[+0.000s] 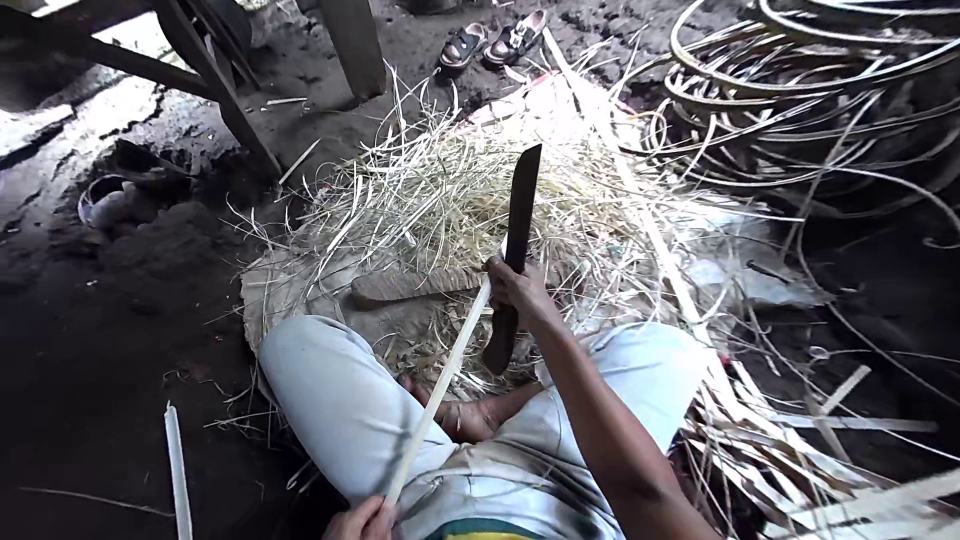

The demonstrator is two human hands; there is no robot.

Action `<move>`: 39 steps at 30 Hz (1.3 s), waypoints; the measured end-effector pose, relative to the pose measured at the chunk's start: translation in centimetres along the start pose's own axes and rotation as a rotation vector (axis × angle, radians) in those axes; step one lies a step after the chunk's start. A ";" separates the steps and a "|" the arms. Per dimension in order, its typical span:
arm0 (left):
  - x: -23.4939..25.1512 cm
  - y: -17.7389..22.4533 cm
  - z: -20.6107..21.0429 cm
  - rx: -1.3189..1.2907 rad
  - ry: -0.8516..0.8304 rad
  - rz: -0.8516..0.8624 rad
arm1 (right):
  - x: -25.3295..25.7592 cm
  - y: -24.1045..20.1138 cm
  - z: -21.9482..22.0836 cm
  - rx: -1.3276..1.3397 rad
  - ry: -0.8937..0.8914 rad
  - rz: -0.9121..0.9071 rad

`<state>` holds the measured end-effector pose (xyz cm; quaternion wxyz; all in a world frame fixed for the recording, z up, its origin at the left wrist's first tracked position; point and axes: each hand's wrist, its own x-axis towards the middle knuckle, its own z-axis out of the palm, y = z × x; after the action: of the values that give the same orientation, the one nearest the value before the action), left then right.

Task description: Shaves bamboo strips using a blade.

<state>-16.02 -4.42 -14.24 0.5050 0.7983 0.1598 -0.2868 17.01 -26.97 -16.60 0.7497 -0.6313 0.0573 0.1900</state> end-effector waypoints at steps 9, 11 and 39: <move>14.8 12.3 -0.2 -0.258 0.151 0.217 | -4.2 -2.0 2.1 -0.775 -0.021 -0.231; 16.5 13.6 -0.5 -0.128 0.208 0.196 | -5.4 -1.1 2.9 -1.048 0.000 -0.225; 11.8 11.7 0.7 0.297 0.449 0.096 | -2.0 -2.1 -0.7 -1.230 0.139 -0.072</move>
<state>-0.59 -10.61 -13.37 0.3473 0.9138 0.1862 -0.0985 16.05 -28.33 -14.10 0.2488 -0.9603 -0.0353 0.1214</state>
